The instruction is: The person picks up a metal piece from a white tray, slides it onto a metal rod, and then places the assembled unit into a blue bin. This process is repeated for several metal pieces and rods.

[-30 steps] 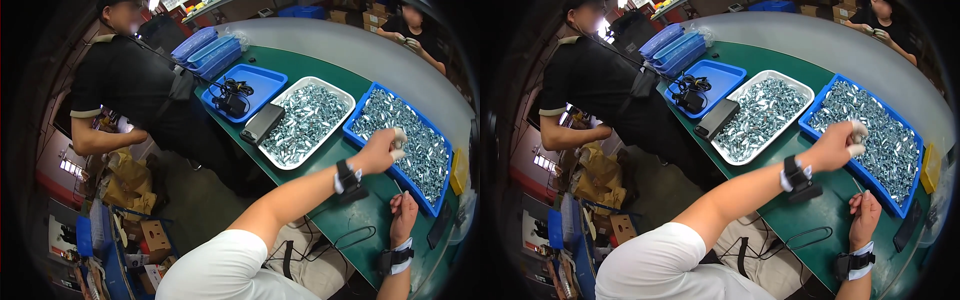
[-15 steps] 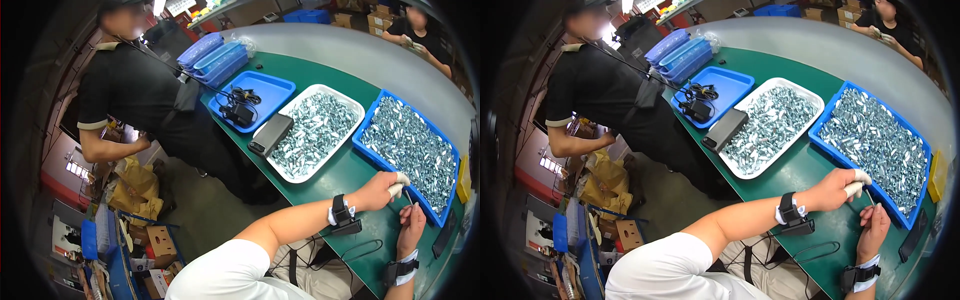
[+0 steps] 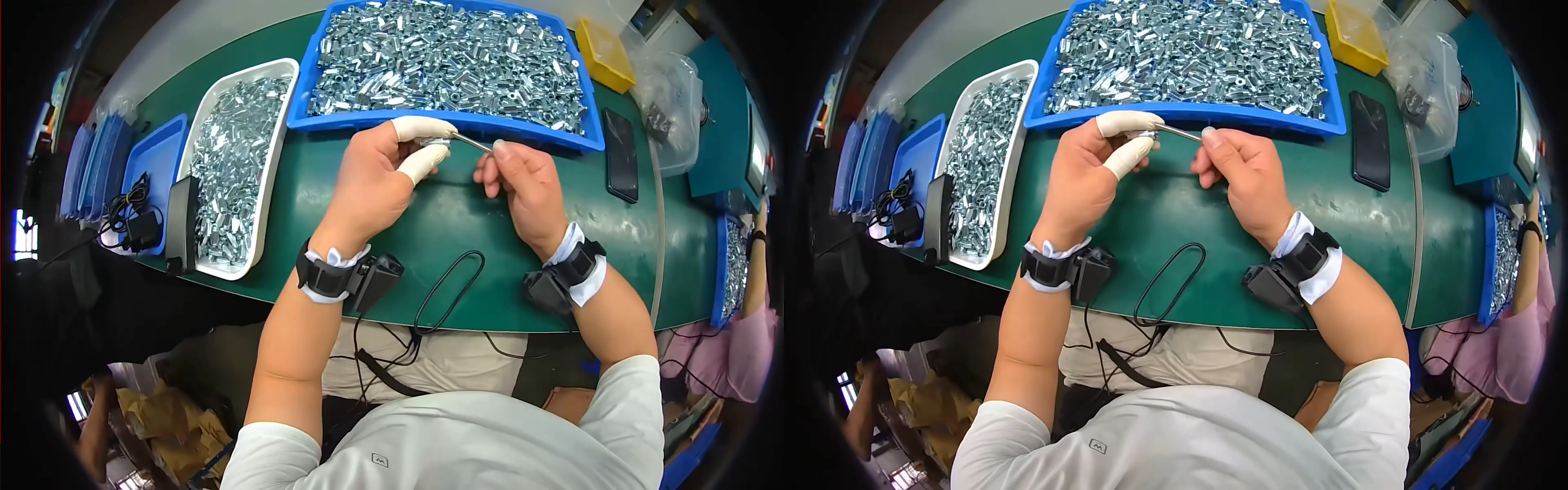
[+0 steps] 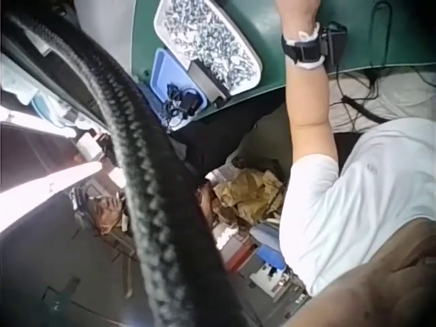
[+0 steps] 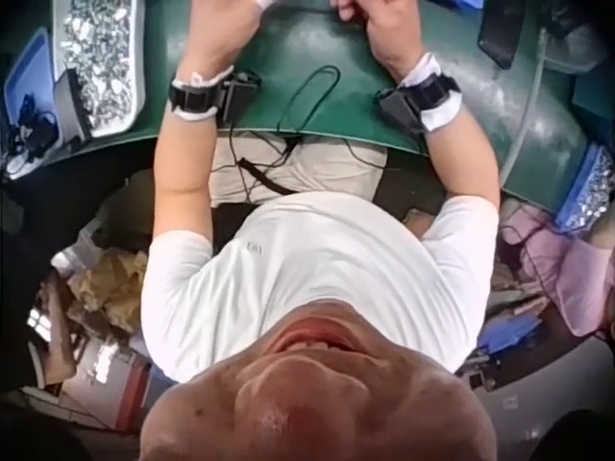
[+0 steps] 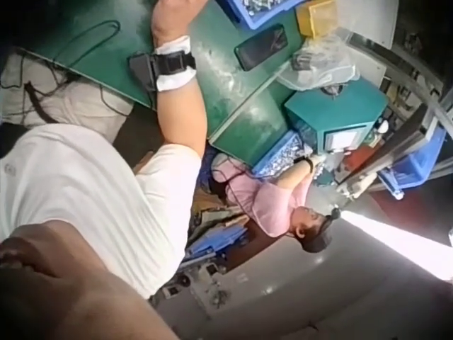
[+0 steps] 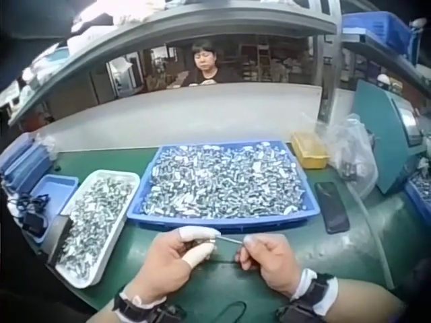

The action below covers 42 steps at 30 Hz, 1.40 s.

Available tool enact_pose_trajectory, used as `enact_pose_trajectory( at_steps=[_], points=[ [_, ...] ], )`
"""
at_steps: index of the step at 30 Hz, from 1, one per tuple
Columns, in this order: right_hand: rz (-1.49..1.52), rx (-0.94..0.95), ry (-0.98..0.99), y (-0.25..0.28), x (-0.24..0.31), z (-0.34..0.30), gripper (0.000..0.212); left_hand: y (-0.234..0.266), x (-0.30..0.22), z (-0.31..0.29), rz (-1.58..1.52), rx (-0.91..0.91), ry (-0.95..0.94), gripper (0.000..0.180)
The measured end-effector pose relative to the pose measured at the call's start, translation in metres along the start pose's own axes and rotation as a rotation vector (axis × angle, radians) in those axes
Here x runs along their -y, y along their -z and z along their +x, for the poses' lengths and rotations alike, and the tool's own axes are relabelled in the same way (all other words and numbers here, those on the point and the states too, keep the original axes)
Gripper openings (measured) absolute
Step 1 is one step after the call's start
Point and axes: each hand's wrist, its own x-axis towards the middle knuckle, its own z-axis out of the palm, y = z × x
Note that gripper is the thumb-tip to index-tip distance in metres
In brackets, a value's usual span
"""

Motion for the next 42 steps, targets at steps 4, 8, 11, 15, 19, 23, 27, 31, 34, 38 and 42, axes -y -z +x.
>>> enact_pose_trajectory(
  at_steps=[4, 8, 11, 15, 19, 23, 27, 31, 34, 38, 42],
  points=[
    [-0.039, 0.067, -0.018, -0.005, 0.003, 0.001, 0.04, 0.006, -0.001, -0.003, 0.026, -0.081, -0.041, 0.017],
    [-0.341, 0.088, 0.017, -0.009, 0.001, -0.006, 0.039, 0.015, 0.004, -0.005, 0.472, 0.106, -0.412, 0.016],
    [-0.403, 0.115, 0.065, -0.013, 0.001, -0.009, 0.037, 0.017, 0.004, -0.006, 0.38, 0.134, -0.317, 0.017],
    [-0.415, 0.132, 0.157, -0.026, -0.004, -0.012, 0.037, 0.011, -0.009, -0.017, 0.185, 0.166, 0.017, 0.014],
    [-0.276, 0.167, -0.102, -0.01, 0.003, -0.006, 0.04, 0.007, 0.001, -0.011, 0.142, 0.132, -0.165, 0.015],
    [-0.149, 0.2, -0.067, 0.007, -0.006, 0.001, 0.041, 0.004, 0.01, -0.005, 0.214, 0.119, -0.466, 0.014],
    [-0.077, 0.186, -0.008, 0.005, -0.011, 0.004, 0.042, -0.001, 0.006, -0.007, 0.191, 0.118, -0.467, 0.014],
    [-0.113, 0.065, -0.005, -0.006, -0.009, -0.002, 0.043, -0.003, 0.003, -0.009, 0.182, 0.056, -0.419, 0.015],
    [-0.171, 0.086, -0.001, -0.007, -0.004, -0.003, 0.043, -0.004, 0.004, -0.009, 0.181, 0.057, -0.375, 0.017],
    [-0.217, 0.089, 0.03, -0.009, -0.007, -0.002, 0.043, -0.004, 0.008, -0.008, 0.262, 0.025, -0.35, 0.016],
    [-0.239, 0.062, 0.024, -0.011, -0.009, -0.005, 0.042, -0.006, 0.002, -0.011, 0.302, 0.02, -0.311, 0.015]
  ],
)
